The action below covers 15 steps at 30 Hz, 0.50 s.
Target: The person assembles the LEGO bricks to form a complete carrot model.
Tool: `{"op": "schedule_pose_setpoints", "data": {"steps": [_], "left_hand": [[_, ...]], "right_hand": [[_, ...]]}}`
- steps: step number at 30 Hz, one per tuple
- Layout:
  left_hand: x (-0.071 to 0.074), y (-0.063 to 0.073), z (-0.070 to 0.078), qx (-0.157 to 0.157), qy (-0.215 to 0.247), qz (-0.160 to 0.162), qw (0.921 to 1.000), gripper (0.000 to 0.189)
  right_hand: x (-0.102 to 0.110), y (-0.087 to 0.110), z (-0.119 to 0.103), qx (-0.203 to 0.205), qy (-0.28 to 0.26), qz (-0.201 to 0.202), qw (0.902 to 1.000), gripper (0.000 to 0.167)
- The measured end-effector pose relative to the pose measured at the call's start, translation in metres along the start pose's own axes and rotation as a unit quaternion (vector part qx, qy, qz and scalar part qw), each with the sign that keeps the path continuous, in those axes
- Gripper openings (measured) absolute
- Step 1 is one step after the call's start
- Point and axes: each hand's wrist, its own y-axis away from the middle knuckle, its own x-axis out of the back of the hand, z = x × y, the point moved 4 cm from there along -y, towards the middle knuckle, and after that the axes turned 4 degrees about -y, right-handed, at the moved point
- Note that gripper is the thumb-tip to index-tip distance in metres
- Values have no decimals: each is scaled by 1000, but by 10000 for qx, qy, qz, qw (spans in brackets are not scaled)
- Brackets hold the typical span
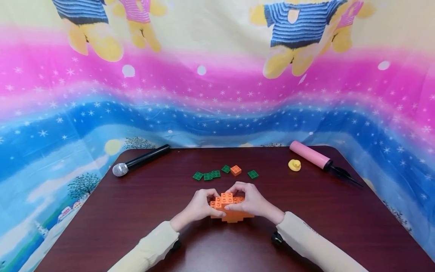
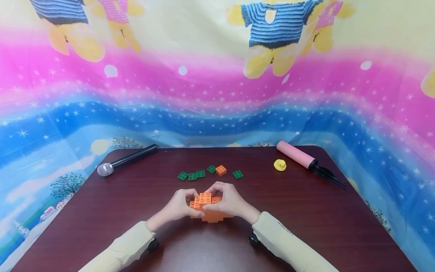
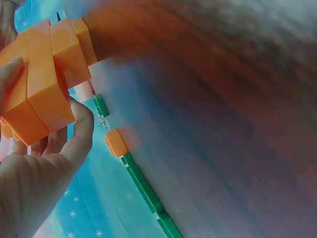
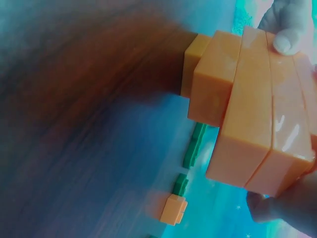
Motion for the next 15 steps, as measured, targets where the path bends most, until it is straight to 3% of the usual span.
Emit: {"op": "schedule_pose_setpoints", "data": {"steps": [9,13,15], "left_hand": [[3,0,-1,16,23,118,9999,32],[1,-1,0,53,125,31,9999,32],[0,-2,-1,92,143,-13,9999,32]], "right_hand": [[2,-3,-1,-71,59,-148,9998,36],[13,-8,6,-309,-779,-420,9956,39],[22,-15,15,-566,-1303,-331,9893,37]]}}
